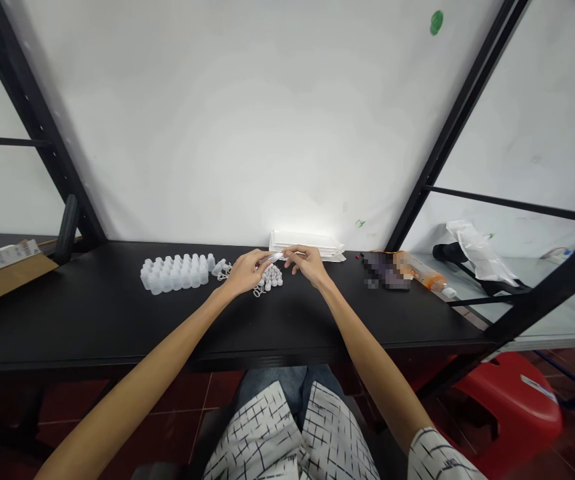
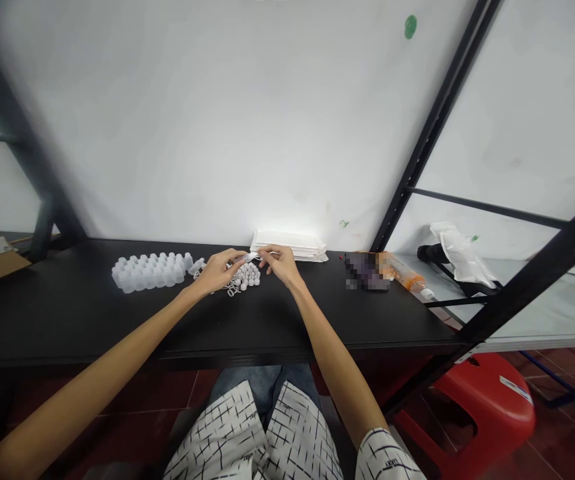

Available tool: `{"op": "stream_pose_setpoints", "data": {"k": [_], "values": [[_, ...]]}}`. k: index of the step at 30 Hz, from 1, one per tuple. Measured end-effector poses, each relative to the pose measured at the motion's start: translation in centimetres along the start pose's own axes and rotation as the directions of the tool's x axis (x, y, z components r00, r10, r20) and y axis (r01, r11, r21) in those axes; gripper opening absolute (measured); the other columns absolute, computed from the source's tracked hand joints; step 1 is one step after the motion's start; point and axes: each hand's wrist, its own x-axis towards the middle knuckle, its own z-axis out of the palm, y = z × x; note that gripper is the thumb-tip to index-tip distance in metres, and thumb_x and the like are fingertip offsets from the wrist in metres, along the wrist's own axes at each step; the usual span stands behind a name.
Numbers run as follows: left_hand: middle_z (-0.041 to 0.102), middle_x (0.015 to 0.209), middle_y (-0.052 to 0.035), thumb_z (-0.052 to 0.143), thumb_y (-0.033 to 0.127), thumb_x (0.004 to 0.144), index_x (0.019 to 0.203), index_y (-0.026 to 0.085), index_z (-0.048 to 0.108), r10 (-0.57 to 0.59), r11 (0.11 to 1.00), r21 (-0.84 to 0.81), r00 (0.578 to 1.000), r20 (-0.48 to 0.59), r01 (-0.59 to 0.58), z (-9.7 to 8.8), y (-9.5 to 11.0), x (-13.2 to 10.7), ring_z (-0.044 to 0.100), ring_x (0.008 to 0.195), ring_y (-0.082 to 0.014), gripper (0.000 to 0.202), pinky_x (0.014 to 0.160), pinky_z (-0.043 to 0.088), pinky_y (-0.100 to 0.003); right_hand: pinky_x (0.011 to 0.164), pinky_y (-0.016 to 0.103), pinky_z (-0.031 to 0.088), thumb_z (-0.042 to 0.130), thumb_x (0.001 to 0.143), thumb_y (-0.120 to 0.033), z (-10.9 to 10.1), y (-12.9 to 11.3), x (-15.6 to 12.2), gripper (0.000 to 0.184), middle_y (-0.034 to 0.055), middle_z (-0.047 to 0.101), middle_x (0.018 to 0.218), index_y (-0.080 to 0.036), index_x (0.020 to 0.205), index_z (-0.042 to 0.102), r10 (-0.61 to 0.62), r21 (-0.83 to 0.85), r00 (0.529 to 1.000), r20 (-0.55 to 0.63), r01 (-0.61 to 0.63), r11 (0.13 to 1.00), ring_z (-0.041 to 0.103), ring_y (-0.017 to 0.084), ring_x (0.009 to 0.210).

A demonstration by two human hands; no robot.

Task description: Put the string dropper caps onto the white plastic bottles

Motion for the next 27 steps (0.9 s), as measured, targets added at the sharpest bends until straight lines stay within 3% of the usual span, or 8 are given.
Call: {"op": "stream_pose_setpoints", "data": {"k": [4, 8, 17, 20, 23, 25, 27], "values": [[0.07, 0.101, -0.0087, 0.047, 0.044, 0.09, 0.112, 0.017, 0.068, -0.052, 0.995, -0.083, 0.999, 0.006, 0.052, 0.1, 0.1, 0.2, 0.063, 0.076, -0.0181, 0.04, 0.066, 0.048, -0.028, 0.039, 0.019, 0.045, 0.071, 0.07, -0.044, 0.0, 0.0, 0.0, 0.031, 0.0078, 0.066, 0.09, -0.014, 0.078, 0.068, 0.006, 0.012, 1.0, -0.007, -0.006, 1.0, 0.061, 0.012, 0.06], [0.072, 0.101, -0.0082, 0.05, 0.048, 0.088, 0.114, 0.018, 0.067, -0.097, 0.987, -0.134, 0.994, -0.042, 0.091, 0.3, 0.4, 0.2, 0.063, 0.071, -0.0174, 0.043, 0.065, 0.05, -0.029, 0.04, 0.019, 0.045, 0.074, 0.069, -0.044, -0.1, 0.3, 0.1, 0.037, 0.0067, 0.065, 0.094, -0.016, 0.092, 0.068, 0.006, 0.028, 1.0, -0.02, -0.005, 1.0, 0.062, 0.012, 0.06], [0.073, 0.097, -0.0058, 0.051, 0.046, 0.089, 0.113, 0.019, 0.069, -0.057, 0.996, -0.066, 0.997, -0.056, 0.053, 0.6, 0.6, 0.0, 0.066, 0.081, -0.0192, 0.04, 0.067, 0.05, -0.028, 0.043, 0.021, 0.047, 0.078, 0.061, -0.041, 0.2, 0.6, 0.3, 0.037, 0.0037, 0.061, 0.086, -0.016, 0.087, 0.065, 0.037, 0.056, 0.999, 0.036, -0.039, 0.998, 0.064, 0.016, 0.069], [0.072, 0.103, -0.0054, 0.051, 0.043, 0.09, 0.111, 0.019, 0.069, -0.066, 0.997, 0.023, 0.99, -0.121, 0.069, 0.2, 1.1, -0.1, 0.066, 0.082, -0.0189, 0.037, 0.07, 0.049, -0.028, 0.053, 0.025, 0.053, 0.074, 0.062, -0.042, -1.4, 0.9, 1.0, 0.036, 0.0035, 0.062, 0.084, -0.017, 0.085, 0.062, 0.03, 0.03, 0.991, -0.128, -0.027, 0.999, 0.064, 0.019, 0.079], [0.07, 0.11, -0.0053, 0.048, 0.04, 0.092, 0.107, 0.019, 0.07, -0.089, 0.991, 0.079, 0.979, -0.181, 0.105, -0.4, 1.3, -0.1, 0.065, 0.086, -0.0193, 0.034, 0.074, 0.049, -0.029, 0.066, 0.032, 0.055, 0.067, 0.068, -0.039, -4.0, 1.6, 1.4, 0.029, 0.0055, 0.066, 0.087, -0.018, 0.087, 0.06, -0.025, -0.212, 0.915, -0.404, -0.067, 0.975, 0.065, 0.022, 0.087], [0.07, 0.11, -0.005, 0.046, 0.04, 0.093, 0.105, 0.02, 0.07, -0.104, 0.987, 0.099, 0.976, -0.19, 0.124, -0.8, 1.2, -0.1, 0.065, 0.089, -0.0201, 0.034, 0.076, 0.049, -0.03, 0.08, 0.037, 0.052, 0.062, 0.074, -0.035, -5.4, 2.1, 1.3, 0.022, 0.007, 0.069, 0.091, -0.019, 0.089, 0.06, -0.118, -0.457, 0.858, -0.499, -0.145, 0.878, 0.066, 0.023, 0.092], [0.07, 0.109, -0.005, 0.044, 0.039, 0.093, 0.104, 0.02, 0.07, -0.109, 0.985, 0.115, 0.976, -0.188, 0.132, -1.0, 1.1, -0.1, 0.064, 0.09, -0.0208, 0.034, 0.077, 0.048, -0.031, 0.087, 0.039, 0.049, 0.058, 0.077, -0.033, -5.9, 2.7, 1.1, 0.019, 0.0067, 0.071, 0.094, -0.02, 0.091, 0.061, -0.158, -0.611, 0.837, -0.524, -0.24, 0.755, 0.066, 0.024, 0.094]]}}
